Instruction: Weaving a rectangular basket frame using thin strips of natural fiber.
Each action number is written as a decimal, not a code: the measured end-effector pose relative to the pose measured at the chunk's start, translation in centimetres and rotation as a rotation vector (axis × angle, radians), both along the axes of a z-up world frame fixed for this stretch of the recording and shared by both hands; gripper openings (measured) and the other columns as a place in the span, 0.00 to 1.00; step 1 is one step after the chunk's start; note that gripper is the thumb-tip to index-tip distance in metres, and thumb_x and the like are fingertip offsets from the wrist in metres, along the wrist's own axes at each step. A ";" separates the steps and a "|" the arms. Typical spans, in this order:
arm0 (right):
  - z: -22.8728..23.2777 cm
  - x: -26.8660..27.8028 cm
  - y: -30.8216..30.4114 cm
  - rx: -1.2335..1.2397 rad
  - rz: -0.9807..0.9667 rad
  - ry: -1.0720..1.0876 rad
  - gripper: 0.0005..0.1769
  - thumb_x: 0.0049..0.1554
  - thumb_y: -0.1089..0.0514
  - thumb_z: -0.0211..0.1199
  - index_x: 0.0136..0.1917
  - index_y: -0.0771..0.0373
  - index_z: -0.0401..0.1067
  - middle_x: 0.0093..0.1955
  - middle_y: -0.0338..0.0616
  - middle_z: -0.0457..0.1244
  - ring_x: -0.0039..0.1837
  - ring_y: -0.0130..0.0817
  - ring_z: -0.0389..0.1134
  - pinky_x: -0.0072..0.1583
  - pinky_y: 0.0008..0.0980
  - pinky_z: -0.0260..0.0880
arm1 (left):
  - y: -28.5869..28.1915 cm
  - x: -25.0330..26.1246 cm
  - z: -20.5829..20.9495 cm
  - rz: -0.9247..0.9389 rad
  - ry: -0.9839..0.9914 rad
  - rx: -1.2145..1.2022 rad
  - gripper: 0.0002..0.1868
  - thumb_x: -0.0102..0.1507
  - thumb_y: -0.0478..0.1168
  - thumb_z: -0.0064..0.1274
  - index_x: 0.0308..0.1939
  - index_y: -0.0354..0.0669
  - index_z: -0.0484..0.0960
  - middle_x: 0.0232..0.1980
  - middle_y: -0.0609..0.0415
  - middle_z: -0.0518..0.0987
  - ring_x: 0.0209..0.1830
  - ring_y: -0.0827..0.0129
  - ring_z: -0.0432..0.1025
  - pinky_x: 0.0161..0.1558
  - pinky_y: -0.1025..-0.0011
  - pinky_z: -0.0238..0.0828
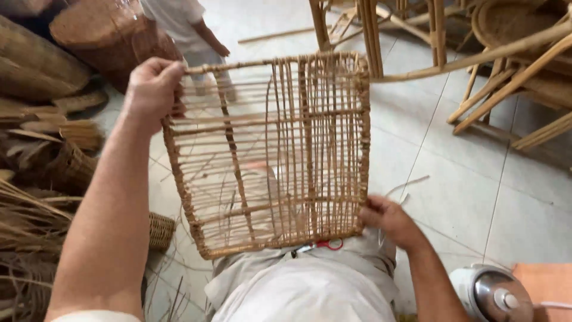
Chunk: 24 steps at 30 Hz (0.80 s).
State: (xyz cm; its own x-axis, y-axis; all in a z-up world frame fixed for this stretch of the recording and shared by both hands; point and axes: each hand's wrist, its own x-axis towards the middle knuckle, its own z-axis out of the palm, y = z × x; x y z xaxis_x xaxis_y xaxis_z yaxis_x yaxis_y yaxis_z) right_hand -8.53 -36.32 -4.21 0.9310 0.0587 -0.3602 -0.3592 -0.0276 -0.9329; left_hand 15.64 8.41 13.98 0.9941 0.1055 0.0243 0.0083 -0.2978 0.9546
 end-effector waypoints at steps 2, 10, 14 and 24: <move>3.8 0.9 2.3 -0.045 -0.022 -0.041 0.31 0.55 0.49 0.62 0.68 0.68 0.73 0.64 0.48 0.71 0.64 0.38 0.71 0.66 0.37 0.70 | -0.1 0.1 -0.3 -0.002 0.047 -0.017 0.11 0.73 0.51 0.53 0.46 0.50 0.76 0.30 0.58 0.74 0.18 0.75 0.65 0.16 0.75 0.69; 2.3 5.9 7.2 -0.019 -0.219 -0.313 0.12 0.67 0.52 0.63 0.55 0.62 0.76 0.35 0.34 0.59 0.40 0.25 0.57 0.48 0.32 0.68 | 4.5 2.8 -13.9 0.037 0.076 -0.282 0.32 0.71 0.61 0.58 0.66 0.40 0.73 0.50 0.36 0.83 0.46 0.50 0.84 0.44 0.48 0.86; 3.4 6.9 7.8 -0.023 -0.212 -0.213 0.10 0.66 0.53 0.64 0.50 0.62 0.76 0.36 0.34 0.59 0.41 0.25 0.58 0.49 0.29 0.67 | 5.1 1.9 -23.4 0.039 0.310 -0.359 0.41 0.68 0.56 0.65 0.74 0.38 0.63 0.64 0.30 0.74 0.54 0.37 0.77 0.47 0.35 0.79; 2.5 4.9 2.9 -0.165 -0.208 0.141 0.12 0.63 0.58 0.67 0.46 0.71 0.72 0.36 0.50 0.65 0.40 0.37 0.67 0.45 0.44 0.75 | -2.4 -4.7 -22.1 -0.090 0.428 -0.317 0.50 0.68 0.49 0.60 0.81 0.30 0.45 0.70 0.29 0.64 0.54 0.49 0.75 0.50 0.51 0.80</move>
